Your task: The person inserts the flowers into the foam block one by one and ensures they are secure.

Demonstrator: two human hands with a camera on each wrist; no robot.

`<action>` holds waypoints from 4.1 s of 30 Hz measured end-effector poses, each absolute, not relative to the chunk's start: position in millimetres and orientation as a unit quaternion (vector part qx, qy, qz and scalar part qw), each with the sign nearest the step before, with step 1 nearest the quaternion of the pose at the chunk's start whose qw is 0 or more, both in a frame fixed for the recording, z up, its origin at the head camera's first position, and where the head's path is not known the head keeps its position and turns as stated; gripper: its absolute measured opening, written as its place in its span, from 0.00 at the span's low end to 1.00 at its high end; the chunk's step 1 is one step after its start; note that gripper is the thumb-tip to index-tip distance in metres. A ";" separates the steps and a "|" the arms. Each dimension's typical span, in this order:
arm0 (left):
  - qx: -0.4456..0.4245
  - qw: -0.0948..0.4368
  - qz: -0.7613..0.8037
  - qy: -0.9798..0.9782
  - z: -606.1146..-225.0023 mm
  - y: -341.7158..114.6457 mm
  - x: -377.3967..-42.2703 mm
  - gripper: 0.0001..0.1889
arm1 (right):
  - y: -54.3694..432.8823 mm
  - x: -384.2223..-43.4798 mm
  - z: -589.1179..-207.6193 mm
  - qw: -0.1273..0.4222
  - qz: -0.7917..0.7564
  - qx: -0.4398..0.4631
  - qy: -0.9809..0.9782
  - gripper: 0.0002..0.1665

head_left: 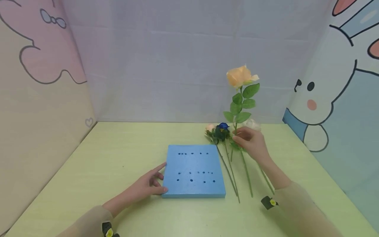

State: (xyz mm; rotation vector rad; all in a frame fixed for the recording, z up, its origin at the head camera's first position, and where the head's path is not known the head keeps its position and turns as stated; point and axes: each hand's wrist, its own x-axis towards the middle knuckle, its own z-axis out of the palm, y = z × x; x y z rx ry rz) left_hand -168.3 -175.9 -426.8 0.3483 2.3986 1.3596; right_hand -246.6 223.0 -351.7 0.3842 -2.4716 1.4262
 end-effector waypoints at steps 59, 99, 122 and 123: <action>0.129 0.172 0.490 0.845 -427.8 -174.9 -168.0 0.48 | 72.9 -302.3 -350.3 0.010 0.474 0.298 -0.828 0.04; 0.121 0.164 0.485 0.850 -430.0 -174.1 -167.2 0.47 | 75.0 -302.3 -356.1 -0.054 0.367 0.335 -0.866 0.06; 0.110 0.168 0.480 0.854 -433.2 -174.3 -167.9 0.48 | 70.8 -300.8 -362.4 -0.060 0.361 0.333 -0.869 0.08; 0.110 0.168 0.478 0.855 -432.6 -174.1 -167.8 0.48 | 70.7 -301.0 -362.3 -0.060 0.360 0.335 -0.869 0.08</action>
